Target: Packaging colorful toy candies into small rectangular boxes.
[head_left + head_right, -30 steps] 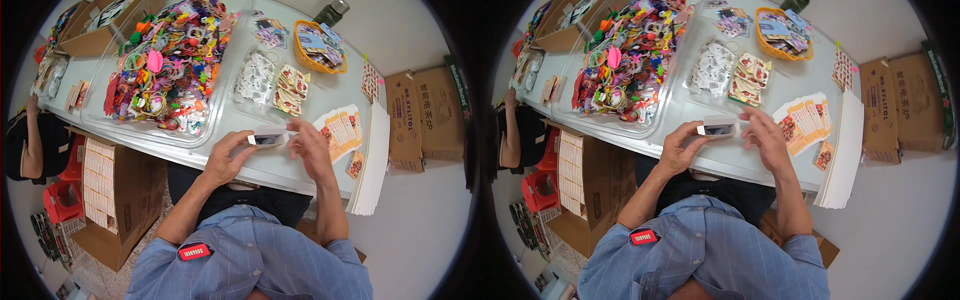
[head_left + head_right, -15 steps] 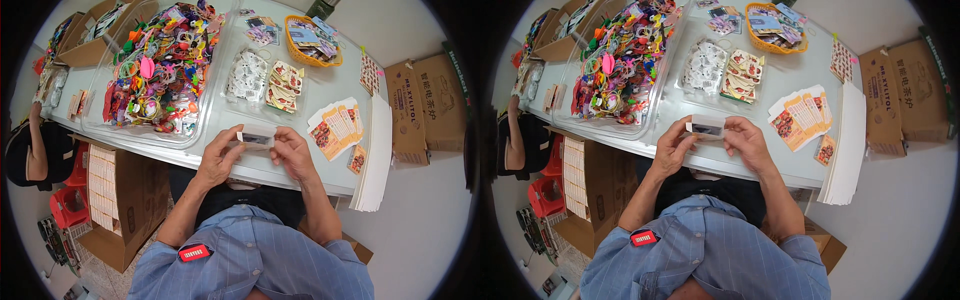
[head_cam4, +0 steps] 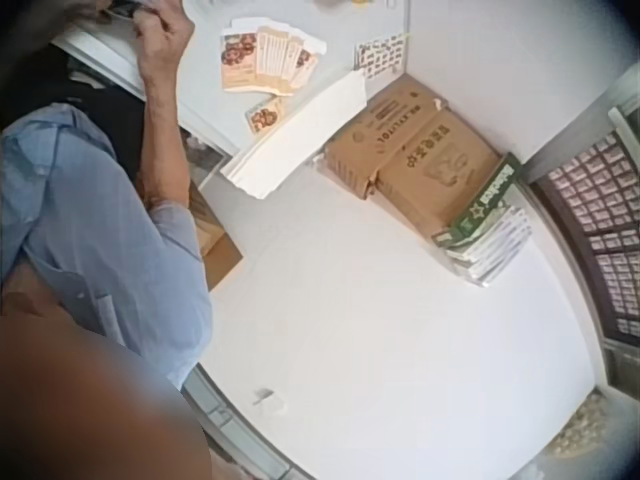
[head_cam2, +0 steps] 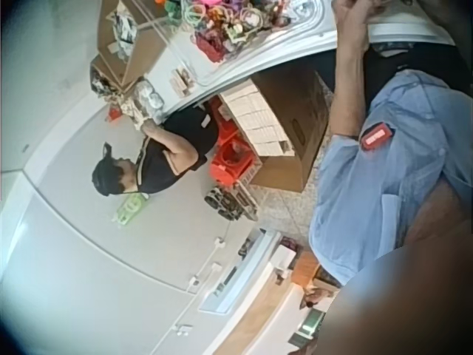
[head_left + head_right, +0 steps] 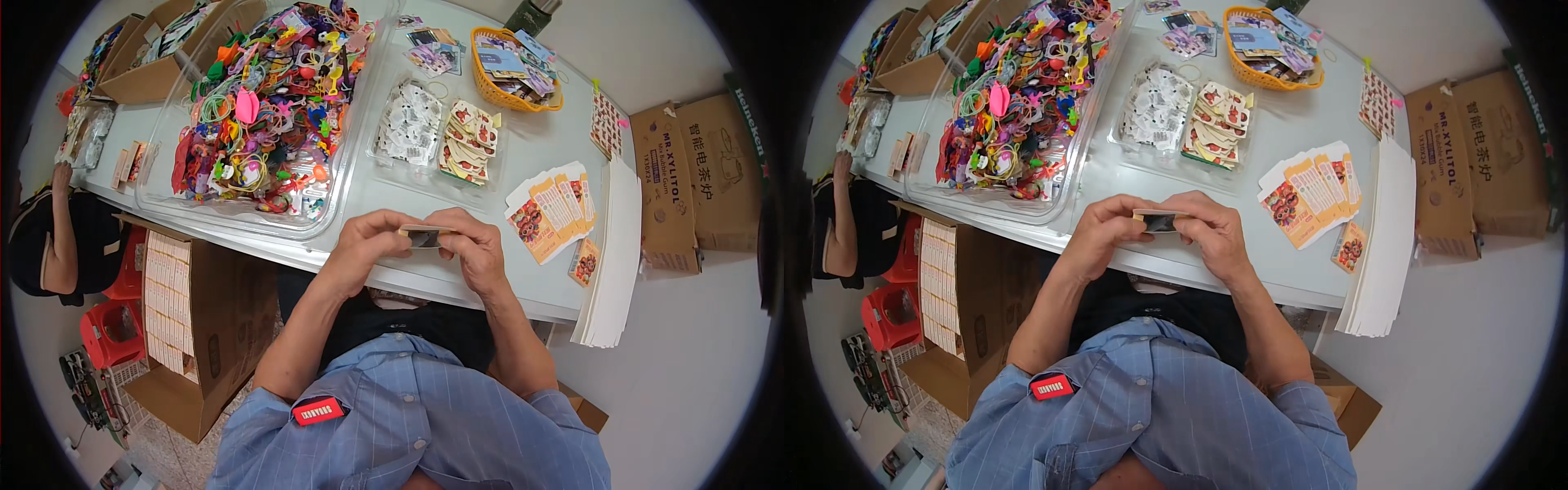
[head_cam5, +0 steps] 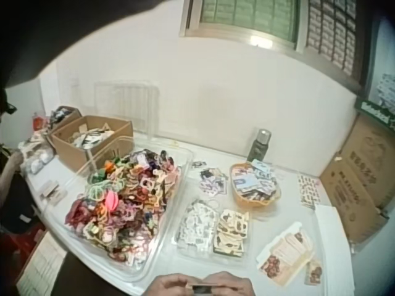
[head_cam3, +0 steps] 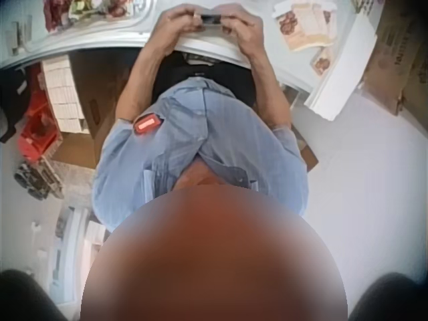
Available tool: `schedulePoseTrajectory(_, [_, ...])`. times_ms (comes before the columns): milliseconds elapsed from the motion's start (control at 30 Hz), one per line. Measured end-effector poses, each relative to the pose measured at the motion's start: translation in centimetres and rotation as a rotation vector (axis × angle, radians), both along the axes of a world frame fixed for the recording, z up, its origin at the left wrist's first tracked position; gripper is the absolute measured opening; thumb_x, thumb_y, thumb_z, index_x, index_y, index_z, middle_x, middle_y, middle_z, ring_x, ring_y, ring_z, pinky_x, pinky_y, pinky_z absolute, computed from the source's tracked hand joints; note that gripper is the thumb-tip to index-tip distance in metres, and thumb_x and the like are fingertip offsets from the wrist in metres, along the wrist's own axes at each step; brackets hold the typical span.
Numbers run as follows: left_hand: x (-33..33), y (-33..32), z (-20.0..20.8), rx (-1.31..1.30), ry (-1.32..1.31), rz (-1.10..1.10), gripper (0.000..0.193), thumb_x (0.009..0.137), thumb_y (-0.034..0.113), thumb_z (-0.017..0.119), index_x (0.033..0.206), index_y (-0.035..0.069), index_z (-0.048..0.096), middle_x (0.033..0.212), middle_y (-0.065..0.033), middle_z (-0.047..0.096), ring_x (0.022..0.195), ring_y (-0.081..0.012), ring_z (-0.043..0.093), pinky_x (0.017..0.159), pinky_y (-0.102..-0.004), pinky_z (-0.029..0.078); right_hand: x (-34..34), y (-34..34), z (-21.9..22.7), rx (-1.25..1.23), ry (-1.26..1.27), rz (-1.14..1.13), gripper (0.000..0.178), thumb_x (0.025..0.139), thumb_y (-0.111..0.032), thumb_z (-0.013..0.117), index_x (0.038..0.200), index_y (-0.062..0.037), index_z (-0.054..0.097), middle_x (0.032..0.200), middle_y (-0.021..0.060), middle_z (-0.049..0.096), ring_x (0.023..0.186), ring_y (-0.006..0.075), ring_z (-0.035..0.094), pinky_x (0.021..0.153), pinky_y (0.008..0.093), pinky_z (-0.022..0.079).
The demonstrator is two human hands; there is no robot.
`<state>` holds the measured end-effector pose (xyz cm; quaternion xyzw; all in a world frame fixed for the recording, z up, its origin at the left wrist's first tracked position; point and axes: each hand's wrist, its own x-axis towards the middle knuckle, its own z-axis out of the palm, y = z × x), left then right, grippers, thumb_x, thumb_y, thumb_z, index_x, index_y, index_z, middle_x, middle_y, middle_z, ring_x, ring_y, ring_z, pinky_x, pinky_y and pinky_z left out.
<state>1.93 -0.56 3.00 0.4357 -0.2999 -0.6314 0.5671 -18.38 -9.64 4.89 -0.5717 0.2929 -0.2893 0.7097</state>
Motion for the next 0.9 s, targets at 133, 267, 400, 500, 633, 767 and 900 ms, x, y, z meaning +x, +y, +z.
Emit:
schedulePoseTrajectory(133, [0.3, -1.1, 0.1, -0.054, 0.068, -0.001, 0.024, 0.096, 0.002, 0.064, 0.119, -0.001, 0.07, 0.118, -0.0118, 0.07, 0.107, -0.0187, 0.068, 0.085, -0.0362, 0.062, -0.1, 0.1, -0.4, -0.237, -0.083, -0.038, 0.03, 0.086, 0.008, 0.058, 0.11, 0.0043, 0.075, 0.118, 0.0155, 0.068, 0.084, 0.0164, 0.061, 0.073, 0.0288, 0.05])
schedulePoseTrajectory(267, [1.8, -0.8, -0.7, -0.449, -0.569, 0.053, 0.024, 0.091, -0.001, 0.071, 0.116, 0.0, 0.072, 0.118, -0.0132, 0.071, 0.105, -0.0208, 0.069, 0.083, -0.0339, 0.061, -0.6, -0.3, -0.7, -0.514, -0.045, 0.039, 0.031, 0.082, 0.01, 0.07, 0.11, -0.0009, 0.077, 0.122, 0.0176, 0.067, 0.098, 0.0206, 0.065, 0.084, 0.0301, 0.053])
schedulePoseTrajectory(400, [2.1, -0.9, -0.6, -0.691, -0.877, 0.11, 0.031, 0.086, 0.0, 0.079, 0.116, 0.002, 0.073, 0.118, -0.0142, 0.072, 0.1, -0.0213, 0.071, 0.08, -0.0319, 0.06, -1.1, -0.7, -1.6, -0.497, 0.014, 0.051, 0.033, 0.078, 0.007, 0.078, 0.11, -0.0038, 0.077, 0.123, 0.0179, 0.068, 0.103, 0.0224, 0.065, 0.087, 0.0306, 0.052])
schedulePoseTrajectory(500, [2.2, -1.0, -0.4, -0.712, -0.859, 0.095, 0.035, 0.083, 0.006, 0.083, 0.115, 0.001, 0.071, 0.112, -0.0142, 0.073, 0.094, -0.0244, 0.071, 0.08, -0.0307, 0.058, -0.9, -0.7, -1.7, -0.462, -0.03, 0.024, 0.032, 0.08, 0.005, 0.079, 0.111, -0.0033, 0.077, 0.122, 0.0173, 0.069, 0.104, 0.0237, 0.066, 0.09, 0.0316, 0.052])
schedulePoseTrajectory(633, [1.7, -0.2, 0.4, -0.505, -0.703, 0.029, 0.034, 0.085, 0.007, 0.082, 0.117, 0.002, 0.071, 0.114, -0.0134, 0.073, 0.093, -0.021, 0.071, 0.076, -0.0308, 0.059, -0.6, -0.4, -1.7, -0.506, -0.019, 0.011, 0.03, 0.082, 0.001, 0.079, 0.112, -0.0032, 0.076, 0.119, 0.0165, 0.07, 0.105, 0.0235, 0.066, 0.091, 0.0318, 0.052])
schedulePoseTrajectory(767, [1.5, -0.1, 0.6, -0.454, -0.645, 0.059, 0.031, 0.089, 0.008, 0.079, 0.119, 0.004, 0.072, 0.116, -0.0119, 0.072, 0.092, -0.018, 0.071, 0.073, -0.0298, 0.06, -0.2, -0.3, -1.2, -0.561, 0.016, -0.023, 0.029, 0.085, -0.001, 0.079, 0.113, -0.0033, 0.075, 0.117, 0.0153, 0.071, 0.104, 0.0221, 0.066, 0.089, 0.0309, 0.052])
schedulePoseTrajectory(900, [1.4, -0.3, 1.5, -0.36, -0.62, 0.04, 0.029, 0.092, 0.008, 0.076, 0.12, 0.004, 0.073, 0.116, -0.0129, 0.073, 0.098, -0.0184, 0.071, 0.075, -0.0274, 0.059, 0.0, -0.3, -0.8, -0.489, 0.035, -0.026, 0.026, 0.087, -0.001, 0.077, 0.114, -0.0031, 0.075, 0.115, 0.0153, 0.071, 0.102, 0.021, 0.066, 0.086, 0.03, 0.052])
